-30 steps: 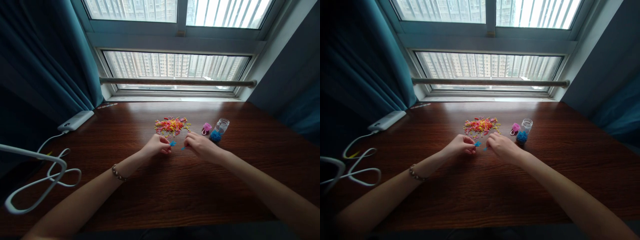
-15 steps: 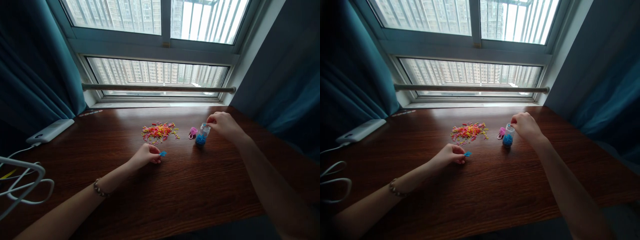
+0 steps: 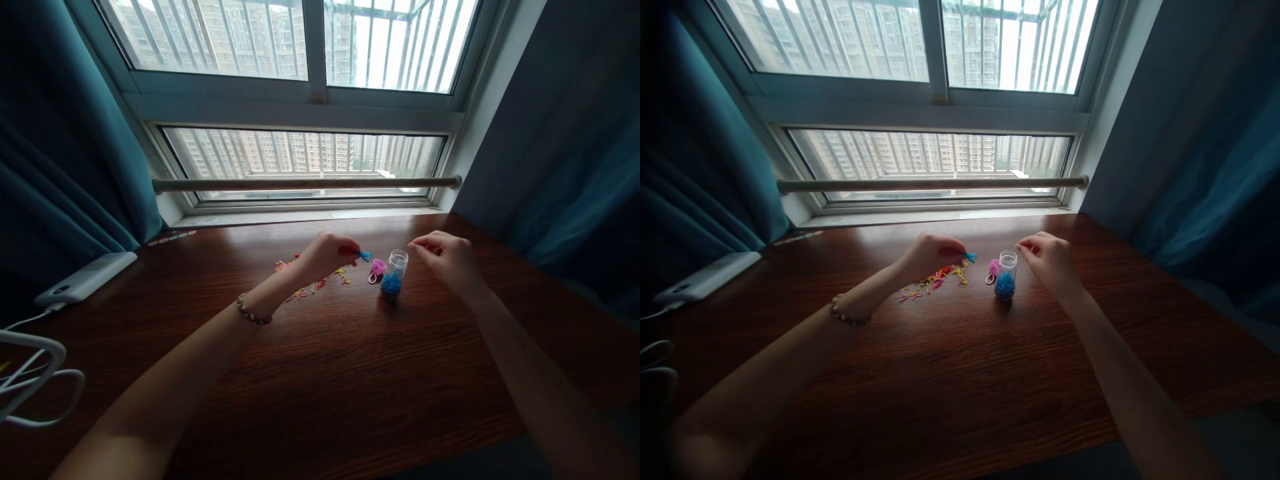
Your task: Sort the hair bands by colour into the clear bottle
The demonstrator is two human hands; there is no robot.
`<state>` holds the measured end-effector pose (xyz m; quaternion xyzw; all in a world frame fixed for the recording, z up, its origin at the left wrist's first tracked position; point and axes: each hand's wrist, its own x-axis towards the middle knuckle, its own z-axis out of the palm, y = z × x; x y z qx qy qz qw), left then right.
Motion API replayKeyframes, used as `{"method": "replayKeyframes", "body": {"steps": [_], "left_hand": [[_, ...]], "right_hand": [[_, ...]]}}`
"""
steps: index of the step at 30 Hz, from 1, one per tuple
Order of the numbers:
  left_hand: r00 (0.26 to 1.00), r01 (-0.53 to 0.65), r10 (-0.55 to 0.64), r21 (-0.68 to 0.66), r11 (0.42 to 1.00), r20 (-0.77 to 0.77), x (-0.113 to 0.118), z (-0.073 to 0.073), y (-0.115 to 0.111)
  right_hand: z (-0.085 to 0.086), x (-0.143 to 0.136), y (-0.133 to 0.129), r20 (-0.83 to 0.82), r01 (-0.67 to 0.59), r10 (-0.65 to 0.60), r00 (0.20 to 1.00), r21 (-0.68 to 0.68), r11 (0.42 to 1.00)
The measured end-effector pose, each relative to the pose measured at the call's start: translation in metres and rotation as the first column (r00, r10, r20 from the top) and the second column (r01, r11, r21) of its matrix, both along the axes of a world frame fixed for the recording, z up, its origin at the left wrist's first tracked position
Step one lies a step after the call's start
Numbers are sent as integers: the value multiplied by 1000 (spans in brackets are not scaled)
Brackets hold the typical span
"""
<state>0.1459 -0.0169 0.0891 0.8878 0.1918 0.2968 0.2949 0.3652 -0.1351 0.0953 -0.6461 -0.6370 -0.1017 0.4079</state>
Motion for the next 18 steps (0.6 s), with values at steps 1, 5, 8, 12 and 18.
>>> {"method": "replayKeyframes", "body": {"steps": [1, 5, 8, 12, 18], "left_hand": [[999, 48, -46, 138, 989, -19, 12, 8, 3], [972, 235, -193, 492, 838, -135, 50, 30, 13], [952, 304, -227, 560, 770, -204, 66, 30, 16], [937, 347, -241, 585, 733, -254, 75, 23, 17], [912, 409, -287, 578, 706, -294, 77, 19, 14]], "right_hand": [[-7, 1, -3, -34, 13, -12, 999, 29, 999], [-36, 5, -12, -203, 88, -68, 977, 90, 992], [-48, 8, -14, -276, 100, -75, 958, 75, 992], [-49, 9, -16, -265, 99, -73, 961, 85, 991], [-44, 7, -21, -218, 113, -86, 972, 115, 987]]}}
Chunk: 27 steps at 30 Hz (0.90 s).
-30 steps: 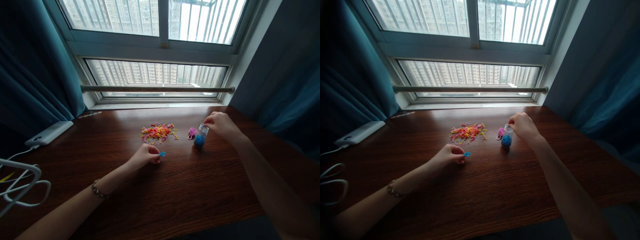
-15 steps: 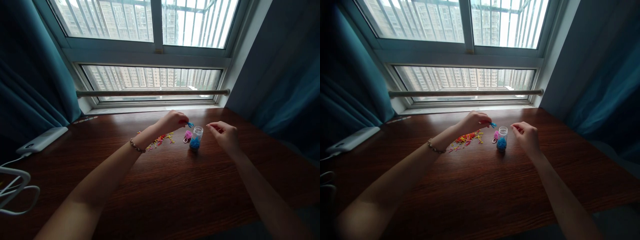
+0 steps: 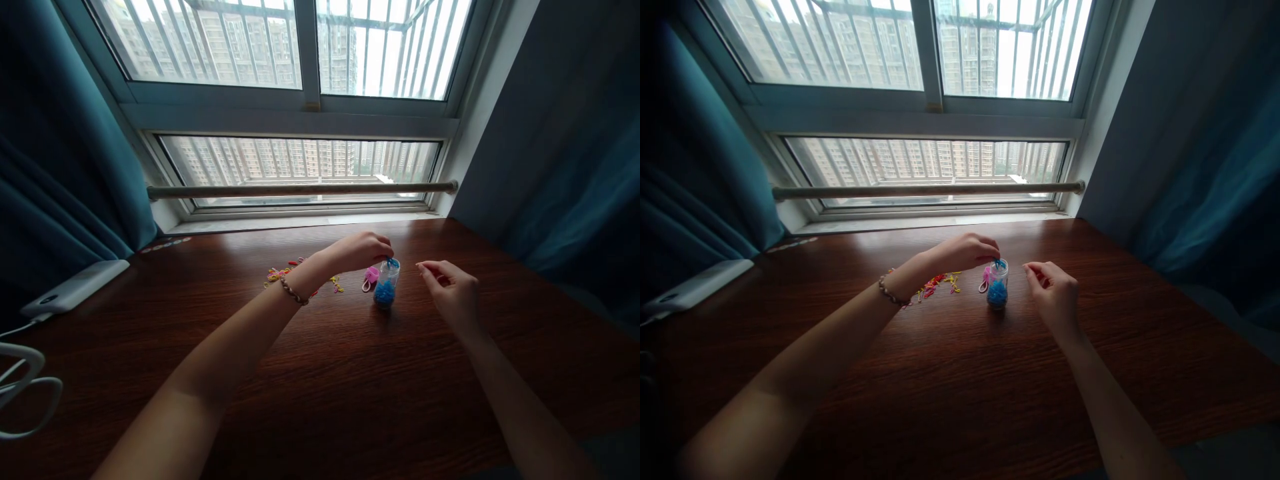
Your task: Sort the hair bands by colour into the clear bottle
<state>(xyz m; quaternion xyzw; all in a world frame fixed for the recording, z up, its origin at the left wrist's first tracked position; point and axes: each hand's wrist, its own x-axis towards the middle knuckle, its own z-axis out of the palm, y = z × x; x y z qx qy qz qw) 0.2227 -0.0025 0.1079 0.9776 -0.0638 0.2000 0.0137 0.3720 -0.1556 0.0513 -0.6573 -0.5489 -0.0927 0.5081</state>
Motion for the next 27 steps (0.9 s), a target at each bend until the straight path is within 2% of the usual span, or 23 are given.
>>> {"method": "replayKeyframes", "body": {"steps": [13, 27], "left_hand": [[1000, -9, 10, -52, 999, 13, -4, -7, -1], [998, -34, 38, -83, 996, 51, -5, -3, -4]], "right_hand": [[-3, 1, 1, 27, 8, -8, 1000, -6, 1000], [-6, 4, 4, 41, 17, -16, 999, -22, 1000]]}}
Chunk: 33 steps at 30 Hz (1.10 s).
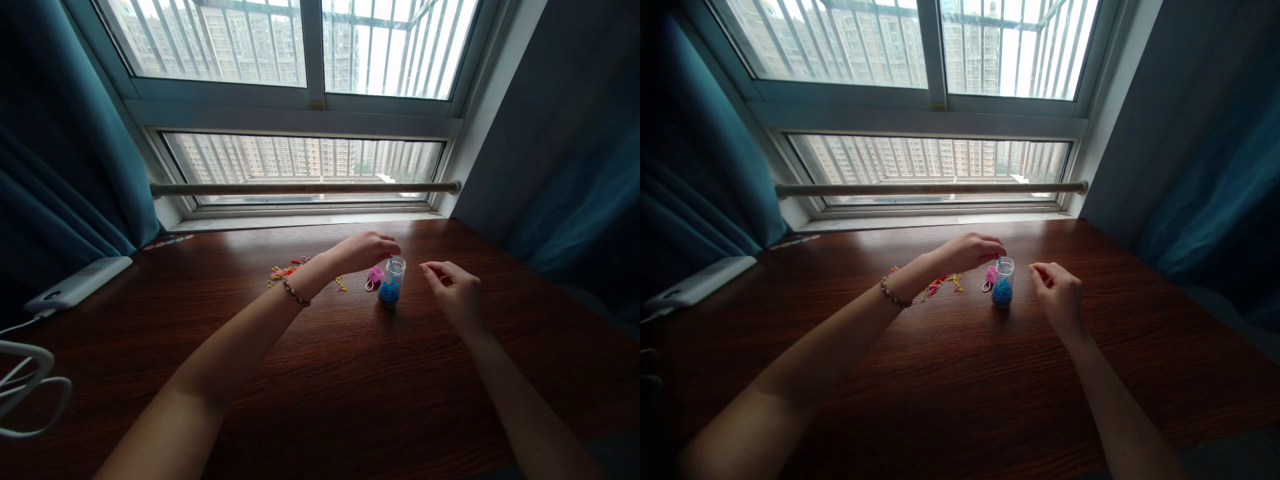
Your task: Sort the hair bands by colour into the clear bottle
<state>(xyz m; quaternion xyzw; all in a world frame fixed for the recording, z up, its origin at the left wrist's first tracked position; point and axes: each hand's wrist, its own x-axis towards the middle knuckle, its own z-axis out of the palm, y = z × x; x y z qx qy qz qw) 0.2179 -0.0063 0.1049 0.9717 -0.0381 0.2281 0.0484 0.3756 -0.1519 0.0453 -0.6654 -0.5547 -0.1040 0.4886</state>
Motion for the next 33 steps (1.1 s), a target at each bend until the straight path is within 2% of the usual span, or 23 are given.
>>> {"method": "replayKeyframes", "body": {"steps": [6, 9, 12, 16, 19, 22, 27, 30, 33], "left_hand": [[1000, -20, 20, -51, 999, 2, -1, 0, 1], [998, -65, 66, -92, 994, 9, -10, -5, 2], [992, -123, 124, -137, 983, 1, -28, -20, 2], [976, -209, 196, -173, 962, -90, -68, -54, -7], [963, -253, 222, -230, 940, -155, -103, -78, -16], [954, -260, 201, -277, 925, -225, -134, -95, -23], [920, -329, 240, -279, 902, -310, -167, -111, -31], [923, -362, 306, -255, 896, -234, -173, -117, -36], [940, -335, 316, -173, 926, -126, -173, -120, -39]], "right_hand": [[-1, 1, 0, -11, -9, 9, 1000, -8, 1000], [-3, 3, 2, -59, -30, 29, 998, -21, 999], [-10, 1, 6, -150, -102, 90, 985, -79, 992], [-27, -9, 16, -249, -223, 180, 952, -156, 962], [-43, -18, 21, -255, -246, 195, 947, -187, 951], [-56, -24, 25, -241, -239, 184, 953, -226, 944], [-65, -25, 27, -237, -201, 146, 961, -229, 953], [-66, -24, 26, -206, -150, 101, 973, -237, 960], [-67, -24, 25, -180, -118, 74, 981, -248, 962]]}}
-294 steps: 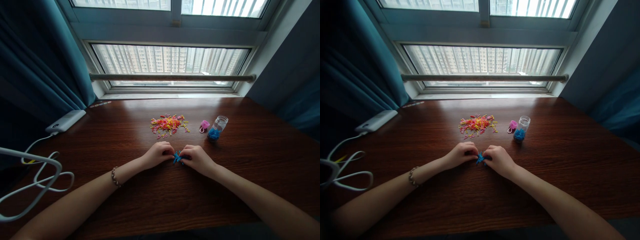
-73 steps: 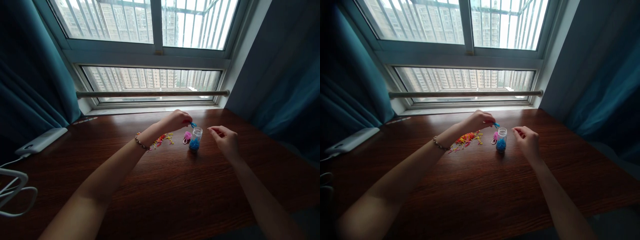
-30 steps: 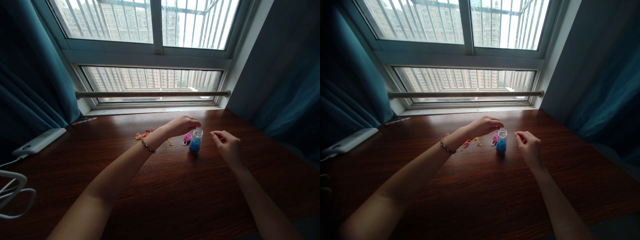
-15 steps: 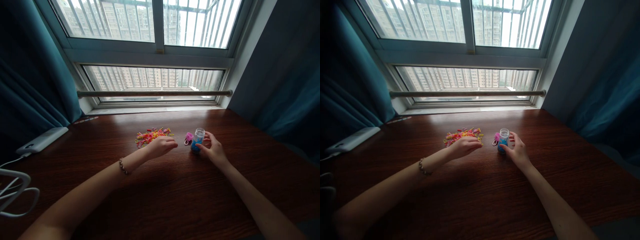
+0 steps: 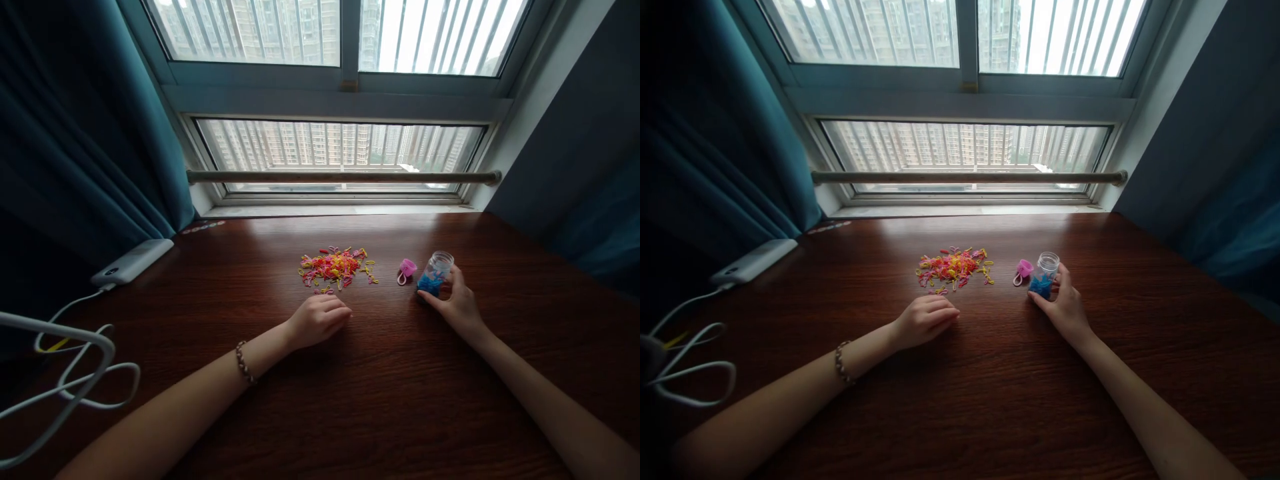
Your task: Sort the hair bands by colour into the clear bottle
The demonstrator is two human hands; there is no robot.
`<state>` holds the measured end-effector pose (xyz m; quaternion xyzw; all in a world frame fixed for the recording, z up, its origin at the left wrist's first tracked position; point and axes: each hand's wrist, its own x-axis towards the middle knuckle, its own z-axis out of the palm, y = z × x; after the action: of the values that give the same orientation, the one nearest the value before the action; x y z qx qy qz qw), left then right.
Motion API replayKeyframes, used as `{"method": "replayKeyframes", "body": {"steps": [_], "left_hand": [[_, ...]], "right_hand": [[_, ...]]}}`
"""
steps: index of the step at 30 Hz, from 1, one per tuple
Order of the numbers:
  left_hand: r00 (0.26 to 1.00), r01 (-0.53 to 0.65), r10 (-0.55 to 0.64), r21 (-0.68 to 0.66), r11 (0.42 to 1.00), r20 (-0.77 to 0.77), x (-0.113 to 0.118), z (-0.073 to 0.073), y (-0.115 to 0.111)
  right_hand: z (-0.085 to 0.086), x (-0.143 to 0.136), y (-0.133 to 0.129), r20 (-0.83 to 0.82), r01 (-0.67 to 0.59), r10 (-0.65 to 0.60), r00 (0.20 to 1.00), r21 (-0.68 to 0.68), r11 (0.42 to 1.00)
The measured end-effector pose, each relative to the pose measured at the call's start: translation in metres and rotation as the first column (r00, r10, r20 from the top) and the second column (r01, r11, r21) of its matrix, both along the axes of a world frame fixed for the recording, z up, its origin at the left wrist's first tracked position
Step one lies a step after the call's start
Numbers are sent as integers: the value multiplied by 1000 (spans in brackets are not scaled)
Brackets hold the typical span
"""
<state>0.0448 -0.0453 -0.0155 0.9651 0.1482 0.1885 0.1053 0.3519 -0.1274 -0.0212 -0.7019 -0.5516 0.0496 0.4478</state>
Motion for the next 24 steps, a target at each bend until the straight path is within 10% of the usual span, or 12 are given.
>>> {"method": "replayKeyframes", "body": {"steps": [6, 11, 14, 18, 24], "left_hand": [[990, 36, -65, 226, 973, 122, 2, -2, 1], [988, 42, -85, 297, 954, 131, 2, -3, -1], [986, 58, -103, 303, 951, 135, 1, -2, -2], [974, 27, -84, 256, 966, 211, -8, 1, 10], [823, -394, 374, -47, 918, 428, -34, 4, 53]], "right_hand": [[-4, 1, 1, -36, -13, 15, 999, 55, 998], [4, -7, -10, 121, 46, -94, 988, 356, 934], [13, -25, -22, 423, -204, -7, 906, 450, 870], [18, -65, -22, 645, -648, 446, 620, 101, 755], [11, -113, 30, 479, -656, 609, 633, -86, 750]]}}
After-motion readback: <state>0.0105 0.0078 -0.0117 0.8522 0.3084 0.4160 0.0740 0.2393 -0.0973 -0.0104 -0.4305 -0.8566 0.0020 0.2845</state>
